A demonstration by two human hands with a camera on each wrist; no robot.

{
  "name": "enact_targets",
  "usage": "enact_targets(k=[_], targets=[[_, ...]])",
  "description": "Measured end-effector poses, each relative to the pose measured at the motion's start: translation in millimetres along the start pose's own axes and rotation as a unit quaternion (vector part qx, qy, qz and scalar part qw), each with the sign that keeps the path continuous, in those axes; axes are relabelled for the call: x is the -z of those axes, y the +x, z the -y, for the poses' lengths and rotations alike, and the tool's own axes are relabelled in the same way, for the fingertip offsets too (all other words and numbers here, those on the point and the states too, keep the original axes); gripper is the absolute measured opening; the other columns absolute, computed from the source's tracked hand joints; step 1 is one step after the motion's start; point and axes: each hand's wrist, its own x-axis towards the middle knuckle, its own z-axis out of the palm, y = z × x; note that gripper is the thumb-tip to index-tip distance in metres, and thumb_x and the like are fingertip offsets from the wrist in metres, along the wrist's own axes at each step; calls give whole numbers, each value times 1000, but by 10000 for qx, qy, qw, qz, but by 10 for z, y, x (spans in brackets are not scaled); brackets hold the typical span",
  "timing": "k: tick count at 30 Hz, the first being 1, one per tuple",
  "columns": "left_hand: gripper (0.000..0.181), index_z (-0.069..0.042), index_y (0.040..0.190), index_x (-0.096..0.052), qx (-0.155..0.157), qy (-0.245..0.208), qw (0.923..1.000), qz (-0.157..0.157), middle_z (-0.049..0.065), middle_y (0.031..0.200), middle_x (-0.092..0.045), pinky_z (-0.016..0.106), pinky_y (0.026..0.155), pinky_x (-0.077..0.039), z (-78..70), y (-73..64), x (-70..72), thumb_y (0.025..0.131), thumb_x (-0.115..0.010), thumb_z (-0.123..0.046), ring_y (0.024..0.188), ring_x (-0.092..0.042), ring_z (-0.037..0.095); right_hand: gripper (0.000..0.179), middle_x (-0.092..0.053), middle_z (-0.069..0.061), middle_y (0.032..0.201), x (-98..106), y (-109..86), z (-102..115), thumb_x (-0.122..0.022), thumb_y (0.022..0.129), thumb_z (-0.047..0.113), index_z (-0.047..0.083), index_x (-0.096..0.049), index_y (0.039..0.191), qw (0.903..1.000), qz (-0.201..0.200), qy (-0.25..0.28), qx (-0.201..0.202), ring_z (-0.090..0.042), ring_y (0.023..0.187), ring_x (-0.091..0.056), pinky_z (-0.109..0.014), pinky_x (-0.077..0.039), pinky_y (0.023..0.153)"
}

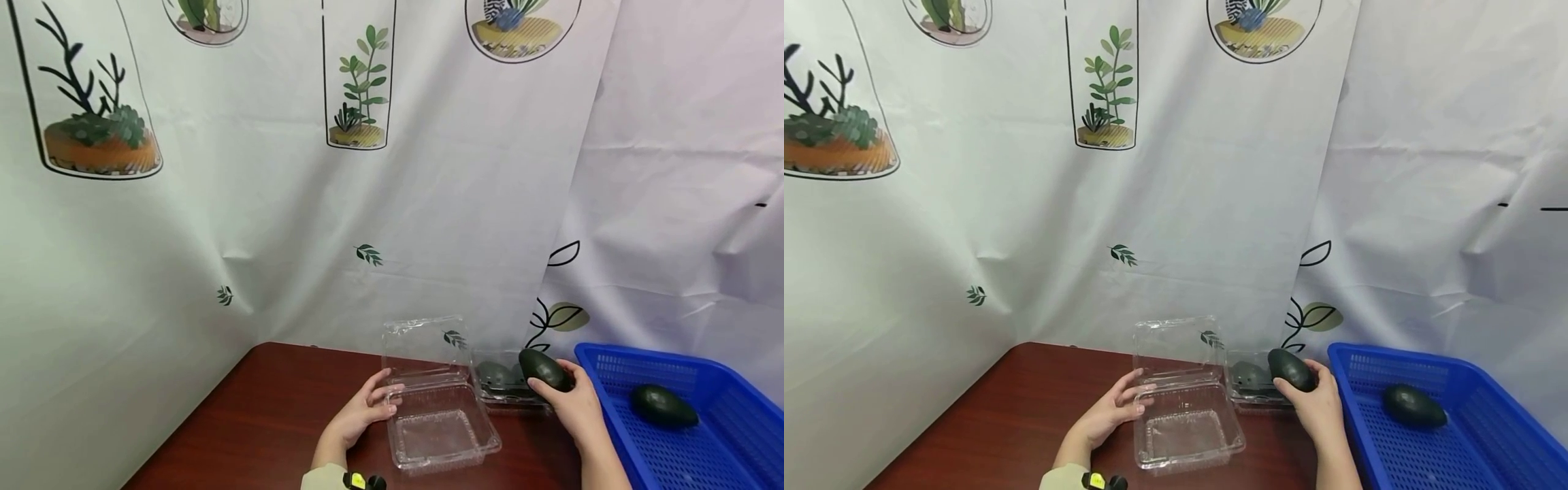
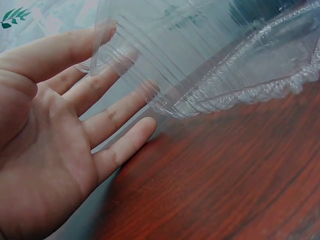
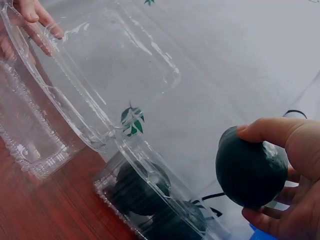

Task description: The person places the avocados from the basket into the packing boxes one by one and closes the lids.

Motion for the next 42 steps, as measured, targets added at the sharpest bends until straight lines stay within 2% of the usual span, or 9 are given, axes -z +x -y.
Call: enact_targets(k=[3,6,13,20,31,42], targets=[[72,-2,147,-7,8,31,10000,16,23,139,-40,30,88,-44,-15,-5,1,92,-53,-1,124,-40,41,86,-29,-29,135,-12,-13,8,-72,80,31,-5,-22,140,10000,-41,2,69,-41,112,-40,-35,-46,71],[72,-3,147,-7,24,38,10000,16,23,140,-39,30,89,-44,-25,-10,-2,92,-53,-2,124,-41,39,85,-29,-29,134,-30,-22,18,-72,80,31,-4,-23,140,9999,-75,3,137,-41,111,-40,-36,-48,69],[71,-2,147,-7,-2,34,10000,27,24,140,-38,30,88,-44,-13,-9,-10,92,-53,-1,124,-40,40,84,-27,-29,133,-127,-45,51,-72,79,36,-1,-26,140,9988,-75,-349,325,-40,114,-36,-50,-37,85],[72,-3,147,-9,21,46,10000,-9,22,138,-41,31,89,-44,4,2,0,91,-54,-1,123,-41,40,76,-32,-25,125,-259,-75,107,-73,78,35,3,-36,137,9966,-80,-584,573,-38,108,-39,-49,-39,81],[72,-3,147,-9,40,41,10000,1,23,139,-39,32,89,-44,-1,-6,-1,92,-54,-2,124,-41,40,76,-33,-27,124,-418,-121,156,-72,78,35,-2,-33,133,9972,33,-547,506,-41,107,-40,-51,-42,79],[72,-2,147,-9,22,18,10000,1,23,139,-40,31,88,-45,8,-7,3,91,-55,-3,123,-42,39,73,-36,-23,116,-579,-170,262,-71,79,39,1,-36,130,9970,122,-482,585,-39,102,-43,-50,-44,77]])
